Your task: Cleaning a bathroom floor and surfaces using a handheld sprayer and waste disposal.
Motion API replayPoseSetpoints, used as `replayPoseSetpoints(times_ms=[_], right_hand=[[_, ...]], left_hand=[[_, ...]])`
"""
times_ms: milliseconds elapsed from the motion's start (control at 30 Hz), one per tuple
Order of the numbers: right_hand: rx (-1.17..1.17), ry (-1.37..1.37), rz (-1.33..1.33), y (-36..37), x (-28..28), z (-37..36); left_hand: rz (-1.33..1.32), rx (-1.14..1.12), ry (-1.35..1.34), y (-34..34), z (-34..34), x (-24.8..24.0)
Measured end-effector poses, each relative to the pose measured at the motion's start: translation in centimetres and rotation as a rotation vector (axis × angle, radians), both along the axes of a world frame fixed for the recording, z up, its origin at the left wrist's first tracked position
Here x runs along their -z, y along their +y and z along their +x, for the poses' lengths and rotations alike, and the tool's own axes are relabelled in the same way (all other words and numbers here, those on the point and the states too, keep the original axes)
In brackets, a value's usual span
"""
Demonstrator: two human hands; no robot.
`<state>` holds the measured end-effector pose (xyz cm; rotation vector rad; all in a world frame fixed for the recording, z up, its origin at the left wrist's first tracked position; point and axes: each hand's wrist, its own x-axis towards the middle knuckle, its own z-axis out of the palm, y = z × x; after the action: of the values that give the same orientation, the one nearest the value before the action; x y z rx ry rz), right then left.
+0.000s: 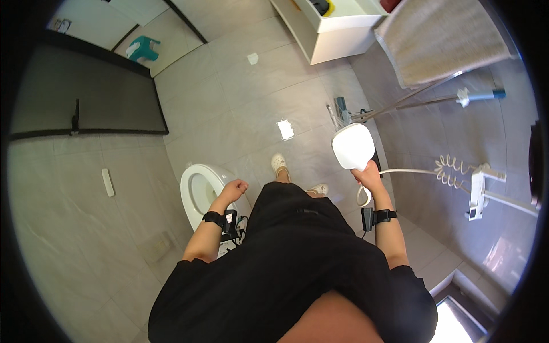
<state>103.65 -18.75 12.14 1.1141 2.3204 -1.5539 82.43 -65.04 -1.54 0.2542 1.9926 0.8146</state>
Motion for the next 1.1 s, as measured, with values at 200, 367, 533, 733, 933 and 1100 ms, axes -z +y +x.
replayPoseSetpoints(times_ms=[200, 367, 533, 733, 933, 1100], right_hand=[[-0.105, 0.008, -0.102, -2.2, 1.7, -7.9], [-0.229, 0.024, -0.13, -3.5, 0.6, -15.6], [-0.418, 0.012, -0.191, -5.4, -0.8, -23.3], [-0.556, -0.076, -0.307, -6.3, 0.9, -28.2], [-0.485, -0.239, -0.206, -3.2, 5.1, -31.1], [-0.348, -0.124, -0.346, -2.1, 5.5, -32.3]], left_hand=[[0.066, -0.145, 0.062, -2.7, -4.0, -0.5], [0.036, -0.254, 0.06, -5.7, -4.2, -1.2], [0.041, -0.395, 0.061, -8.0, -1.3, -1.1], [0.001, -0.572, -0.025, -7.8, 3.4, -1.7], [-0.007, -0.734, -0.031, -7.9, 7.6, -0.1], [0.007, -0.74, -0.056, -6.7, 7.6, 0.1]])
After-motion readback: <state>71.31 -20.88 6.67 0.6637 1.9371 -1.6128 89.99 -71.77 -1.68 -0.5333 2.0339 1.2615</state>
